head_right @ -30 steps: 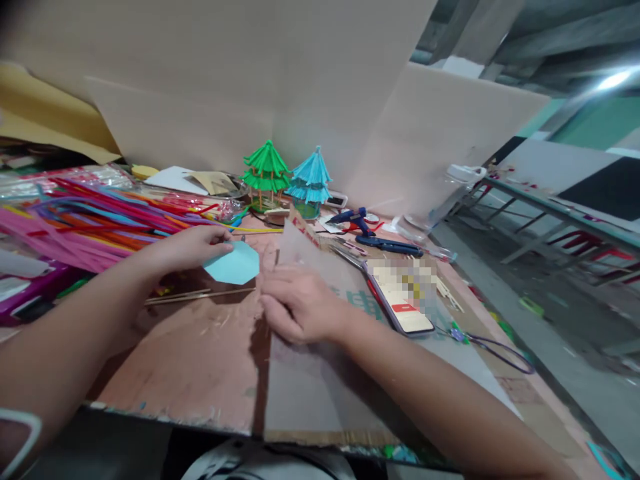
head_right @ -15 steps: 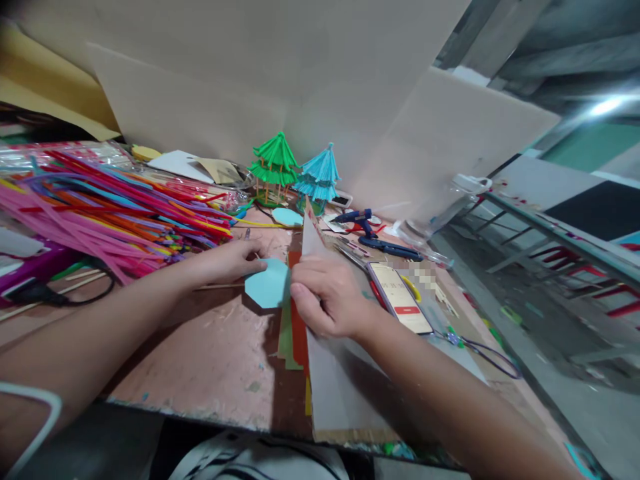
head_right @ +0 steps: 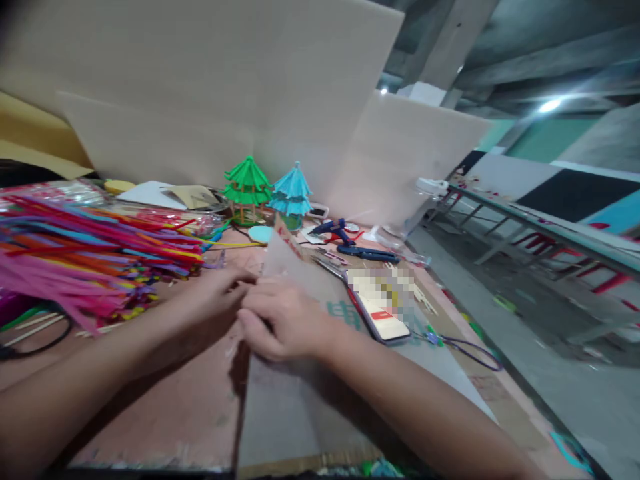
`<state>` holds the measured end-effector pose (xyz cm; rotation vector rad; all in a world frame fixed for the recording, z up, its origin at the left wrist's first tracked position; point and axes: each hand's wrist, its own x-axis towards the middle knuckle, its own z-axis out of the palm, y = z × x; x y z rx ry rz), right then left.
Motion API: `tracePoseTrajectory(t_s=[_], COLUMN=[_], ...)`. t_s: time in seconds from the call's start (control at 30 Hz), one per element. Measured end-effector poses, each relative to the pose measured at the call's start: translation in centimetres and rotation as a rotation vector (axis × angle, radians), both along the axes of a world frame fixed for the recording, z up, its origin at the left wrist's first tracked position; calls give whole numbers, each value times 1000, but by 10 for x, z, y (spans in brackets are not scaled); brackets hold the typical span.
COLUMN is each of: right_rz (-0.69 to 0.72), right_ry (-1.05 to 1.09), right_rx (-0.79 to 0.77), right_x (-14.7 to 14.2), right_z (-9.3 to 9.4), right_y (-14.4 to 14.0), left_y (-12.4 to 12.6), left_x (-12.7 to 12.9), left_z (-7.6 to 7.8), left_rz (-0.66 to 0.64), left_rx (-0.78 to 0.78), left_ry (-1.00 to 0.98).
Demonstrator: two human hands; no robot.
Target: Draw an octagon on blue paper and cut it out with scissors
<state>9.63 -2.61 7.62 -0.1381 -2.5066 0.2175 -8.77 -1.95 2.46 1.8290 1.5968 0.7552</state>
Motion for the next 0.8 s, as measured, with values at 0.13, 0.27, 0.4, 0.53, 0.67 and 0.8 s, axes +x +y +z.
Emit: tracePoseTrajectory(t_s=[0.13,0.27,0.4,0.53,0.67,0.8], right_rz=[-2,5,-27,3,-42,-173], right_ry=[-181,-380,-339,-370,-460,-452], right_rx=[55,91,112,115,117,39], right_x=[-15,-20,-7,21,55,85], right_z=[-25,-51,-48,-27,-11,-7], right_y=[-2,-10,-25,-35,-36,-32], left_y=[19,43,83,130,157,166], left_x=[-34,-49,-37,-16,0,9], left_z=[15,33,42,35,20,10], left_rz=[-2,108,241,386,437,444], left_rx=[8,29,41,33,13,10], left_ry=[154,345,471,503,489,459])
